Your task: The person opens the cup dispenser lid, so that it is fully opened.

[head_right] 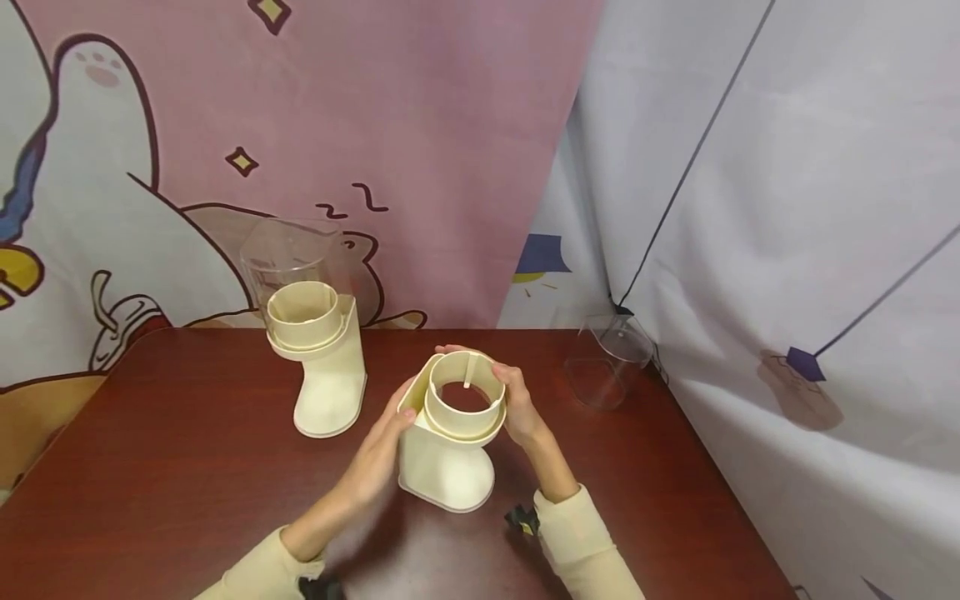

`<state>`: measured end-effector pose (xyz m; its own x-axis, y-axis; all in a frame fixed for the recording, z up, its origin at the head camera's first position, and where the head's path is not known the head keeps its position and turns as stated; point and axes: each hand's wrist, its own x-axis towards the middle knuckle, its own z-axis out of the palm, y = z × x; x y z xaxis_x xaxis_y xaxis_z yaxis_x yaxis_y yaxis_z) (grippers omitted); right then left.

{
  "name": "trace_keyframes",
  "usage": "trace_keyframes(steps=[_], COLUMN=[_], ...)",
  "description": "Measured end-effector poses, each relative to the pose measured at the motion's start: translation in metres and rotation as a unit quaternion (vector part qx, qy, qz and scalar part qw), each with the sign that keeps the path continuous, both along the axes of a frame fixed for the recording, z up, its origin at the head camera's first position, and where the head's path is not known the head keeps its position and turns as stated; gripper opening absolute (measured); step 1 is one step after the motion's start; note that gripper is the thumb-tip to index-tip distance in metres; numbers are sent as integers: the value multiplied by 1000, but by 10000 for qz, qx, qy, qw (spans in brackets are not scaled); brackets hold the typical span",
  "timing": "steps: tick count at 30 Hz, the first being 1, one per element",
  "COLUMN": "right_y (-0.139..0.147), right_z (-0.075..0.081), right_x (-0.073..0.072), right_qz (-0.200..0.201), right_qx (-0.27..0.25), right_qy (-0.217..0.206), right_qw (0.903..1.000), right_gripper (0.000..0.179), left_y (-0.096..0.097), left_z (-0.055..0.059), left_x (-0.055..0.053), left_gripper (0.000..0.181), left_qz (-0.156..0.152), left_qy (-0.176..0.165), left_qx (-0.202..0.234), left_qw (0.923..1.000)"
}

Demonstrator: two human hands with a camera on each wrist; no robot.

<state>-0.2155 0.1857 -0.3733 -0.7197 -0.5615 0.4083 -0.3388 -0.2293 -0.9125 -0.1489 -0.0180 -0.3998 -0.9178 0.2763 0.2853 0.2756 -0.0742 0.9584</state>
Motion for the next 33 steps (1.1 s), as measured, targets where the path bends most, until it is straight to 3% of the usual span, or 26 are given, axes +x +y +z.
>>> trace_keyframes(steps=[6,9,12,16,18,23,24,26,30,31,33], right_y=[-1,-4,-9,-21,-27,-37,-37,-35,-29,-28,-27], right_z=[-3,-6,-9,-10,-10,-8,-8,-7,-3,-2,0], right_x=[2,10,22,40,47,58,59,59,58,58,57], right_qz=[-244,-674,-1201,-2056,-2562,-3463,-3522,-3555,-3443,-3434,-3441], right_qx=[-83,-227,-393,-491,-497,-405,-381,-267,-11,77,182], right_qy=[58,-35,-76,-51,-53,0,-7,-42,-229,-254,-275], right_qw=[9997,9975,9920,9774,9653,9372,9351,9343,9386,9388,9384], right_gripper=[74,65,59,63,64,60,59,59,62,62,62], left_y=[-1,-4,-7,-12,-13,-8,-6,-2,4,6,12], left_z=[-1,-4,-9,-13,-13,-10,-8,-3,13,16,21], left_x=[-10,-18,-32,-54,-65,-82,-83,-79,-53,-44,-30], left_gripper=[50,49,51,54,56,58,57,55,57,59,64], left_qz=[-117,-173,-446,-1019,-1249,-1450,-1383,-872,354,553,586], left_qy=[297,301,322,319,280,93,122,178,203,104,-22], left_qx=[204,236,379,602,638,577,514,204,-271,-323,-200], left_qw=[9993,9991,9978,9925,9897,9877,9890,9958,9988,9979,9981])
